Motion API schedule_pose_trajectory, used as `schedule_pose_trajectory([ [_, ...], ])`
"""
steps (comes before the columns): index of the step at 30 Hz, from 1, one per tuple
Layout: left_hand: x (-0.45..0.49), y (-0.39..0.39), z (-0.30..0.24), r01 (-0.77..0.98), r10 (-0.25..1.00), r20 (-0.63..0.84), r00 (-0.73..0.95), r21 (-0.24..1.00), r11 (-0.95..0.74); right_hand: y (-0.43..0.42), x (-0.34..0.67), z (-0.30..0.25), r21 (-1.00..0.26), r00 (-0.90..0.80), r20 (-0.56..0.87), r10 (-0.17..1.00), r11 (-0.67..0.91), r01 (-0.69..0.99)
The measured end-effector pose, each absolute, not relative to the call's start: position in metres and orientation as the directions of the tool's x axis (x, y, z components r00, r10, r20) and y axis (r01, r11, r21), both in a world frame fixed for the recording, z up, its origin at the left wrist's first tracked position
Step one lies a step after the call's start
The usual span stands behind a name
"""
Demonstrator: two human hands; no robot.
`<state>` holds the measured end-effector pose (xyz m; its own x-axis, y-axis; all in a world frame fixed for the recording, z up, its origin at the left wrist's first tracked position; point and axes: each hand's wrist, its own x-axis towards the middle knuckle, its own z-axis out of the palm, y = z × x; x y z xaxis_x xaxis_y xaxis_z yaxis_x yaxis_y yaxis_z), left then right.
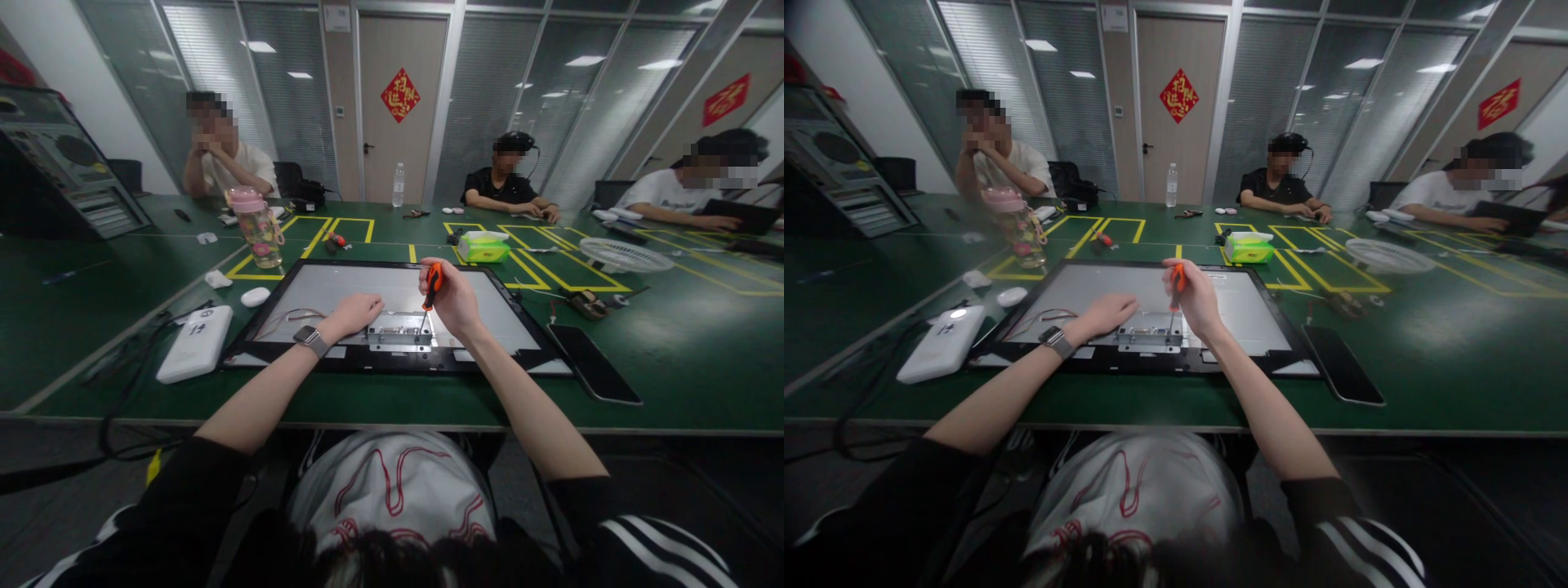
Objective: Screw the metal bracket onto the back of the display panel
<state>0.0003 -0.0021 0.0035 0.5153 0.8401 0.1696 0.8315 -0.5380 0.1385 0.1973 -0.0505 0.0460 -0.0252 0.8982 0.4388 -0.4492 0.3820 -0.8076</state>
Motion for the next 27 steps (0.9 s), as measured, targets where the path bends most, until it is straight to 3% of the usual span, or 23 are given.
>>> schedule_pose_trajectory([
  [9,0.0009,-0.0034,0.0047,0.826,0.835,0.163,0.526,0.135,-0.547,-0.0542,0.1965,0.0459,-0.805,0.074,0.485,0.871,0.478,-0.352],
  [22,-0.0003,-0.0002,0.0009,0.824,0.834,0.173,0.524,0.145,-0.547,-0.0563,0.1944,0.0477,-0.837,-0.195,0.432,0.881,0.311,-0.449],
  [27,-0.0001,-0.0015,0.0015,0.824,0.836,0.179,0.519,0.155,-0.545,-0.0578,0.1933,0.0484,-0.847,-0.171,0.403,0.899,0.296,-0.442],
])
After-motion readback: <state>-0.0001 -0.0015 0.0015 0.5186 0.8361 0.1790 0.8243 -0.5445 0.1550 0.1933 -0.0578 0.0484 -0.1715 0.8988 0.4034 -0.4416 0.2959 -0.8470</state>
